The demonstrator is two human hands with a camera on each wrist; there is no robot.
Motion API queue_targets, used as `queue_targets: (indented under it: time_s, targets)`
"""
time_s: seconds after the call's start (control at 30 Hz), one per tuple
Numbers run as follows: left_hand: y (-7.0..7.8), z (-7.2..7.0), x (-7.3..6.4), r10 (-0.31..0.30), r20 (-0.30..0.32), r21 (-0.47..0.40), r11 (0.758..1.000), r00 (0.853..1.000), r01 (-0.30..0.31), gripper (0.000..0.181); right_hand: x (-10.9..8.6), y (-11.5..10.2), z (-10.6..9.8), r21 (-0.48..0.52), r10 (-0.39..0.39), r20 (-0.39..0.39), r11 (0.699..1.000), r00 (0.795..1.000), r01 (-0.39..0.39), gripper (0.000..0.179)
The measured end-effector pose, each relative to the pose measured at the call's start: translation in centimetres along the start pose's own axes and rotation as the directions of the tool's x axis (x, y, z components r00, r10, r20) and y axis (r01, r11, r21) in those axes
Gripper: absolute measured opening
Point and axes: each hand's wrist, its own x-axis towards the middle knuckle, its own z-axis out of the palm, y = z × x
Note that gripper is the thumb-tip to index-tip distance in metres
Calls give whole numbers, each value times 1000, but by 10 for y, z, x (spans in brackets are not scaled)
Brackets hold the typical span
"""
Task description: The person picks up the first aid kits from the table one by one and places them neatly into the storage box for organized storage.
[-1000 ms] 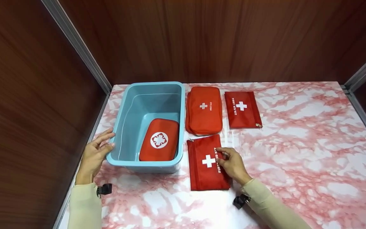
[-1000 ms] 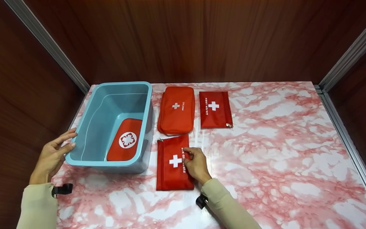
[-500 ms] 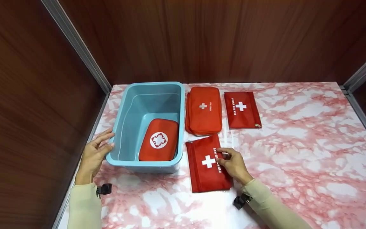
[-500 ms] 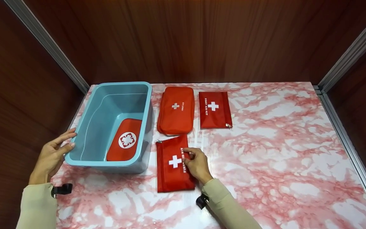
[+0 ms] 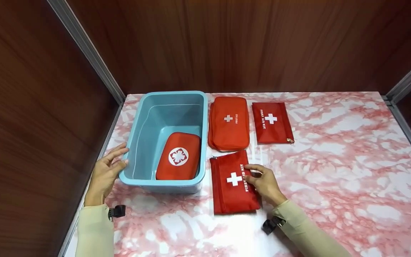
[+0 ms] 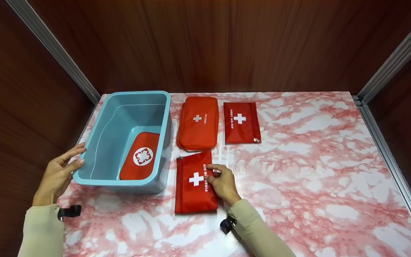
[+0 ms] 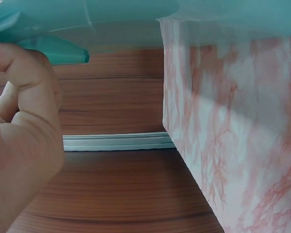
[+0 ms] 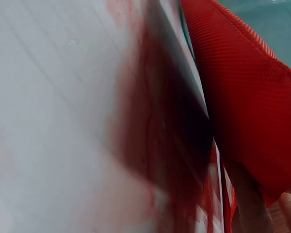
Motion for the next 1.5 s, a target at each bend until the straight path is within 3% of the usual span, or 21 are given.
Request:
queue_targets:
  time_s: [0.23,0.63,0.93,1.2,1.37,1.5]
  targets:
    - [1,0,1,3,3,3,1000,1000,-3,38,1,-3,-5,60,51,8,997,999,-52,35]
    - [0,-1,1,30,-2,20,999,1000,-30,37,3,-16,-10,158,50,-16,986,999,-47,37]
    - [1,0,1,3,-7,18,1000,1000,-2,39,3,-24,-18,150,49,-12,988,999,-47,39]
    - [1,0,0,-15,-7,6,1000,1000,15,37,2,-34,-20,220,80,1,972,997,-79,42]
    - [1,-1,0,-48,4,-12,999,999,48,40,1,-41,-21,246,58,3,967,998,-57,42]
    - [1,0,0,-41,1,0,999,999,41,40,0,-45,-22,254,41,5,966,999,-41,42]
